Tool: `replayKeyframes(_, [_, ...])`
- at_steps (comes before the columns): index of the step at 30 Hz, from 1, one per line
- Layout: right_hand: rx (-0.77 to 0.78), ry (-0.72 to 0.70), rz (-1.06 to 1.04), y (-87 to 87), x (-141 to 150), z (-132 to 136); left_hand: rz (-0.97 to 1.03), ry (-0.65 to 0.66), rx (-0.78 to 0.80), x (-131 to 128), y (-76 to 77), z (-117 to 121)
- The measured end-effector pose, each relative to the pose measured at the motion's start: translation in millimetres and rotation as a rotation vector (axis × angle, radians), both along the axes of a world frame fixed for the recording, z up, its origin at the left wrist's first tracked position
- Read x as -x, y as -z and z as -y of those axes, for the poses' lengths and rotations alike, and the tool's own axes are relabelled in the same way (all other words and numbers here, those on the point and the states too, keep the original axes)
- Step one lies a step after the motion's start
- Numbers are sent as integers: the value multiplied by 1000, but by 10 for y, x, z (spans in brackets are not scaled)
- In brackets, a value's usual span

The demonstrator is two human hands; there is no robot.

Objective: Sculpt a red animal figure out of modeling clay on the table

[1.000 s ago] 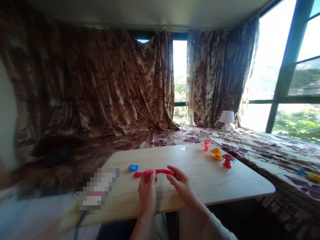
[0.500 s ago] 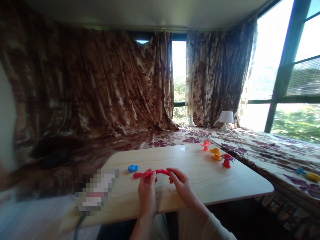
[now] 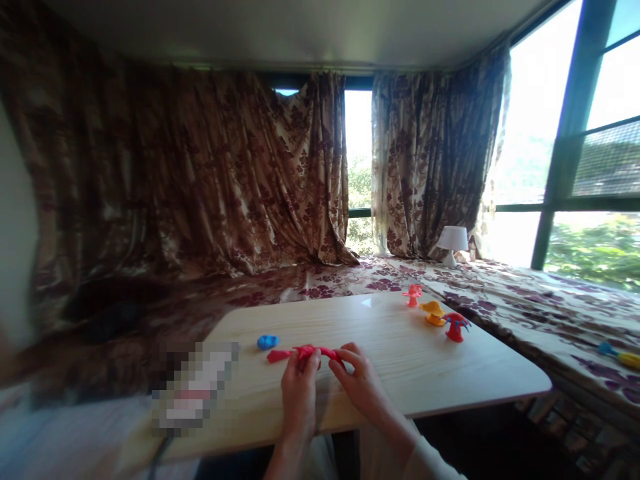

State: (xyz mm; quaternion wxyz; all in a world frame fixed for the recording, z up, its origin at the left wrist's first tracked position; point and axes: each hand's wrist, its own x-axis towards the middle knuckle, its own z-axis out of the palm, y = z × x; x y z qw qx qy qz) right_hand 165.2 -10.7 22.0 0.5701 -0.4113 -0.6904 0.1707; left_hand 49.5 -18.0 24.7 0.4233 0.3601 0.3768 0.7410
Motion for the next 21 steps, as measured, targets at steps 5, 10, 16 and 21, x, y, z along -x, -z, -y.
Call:
replayKeyframes(5, [97, -96, -66, -30, -11, 27, -23, -23, 22, 7, 34, -34])
replayKeyframes(10, [150, -157, -141, -62, -22, 41, -30, -2, 35, 20, 27, -40])
replayKeyframes(16, [208, -115, -338, -33, -41, -32, 25, 142, 68, -10, -22, -6])
replayKeyframes(21, [254, -198, -393, 7, -26, -56, -84, 134, 83, -4, 3, -15])
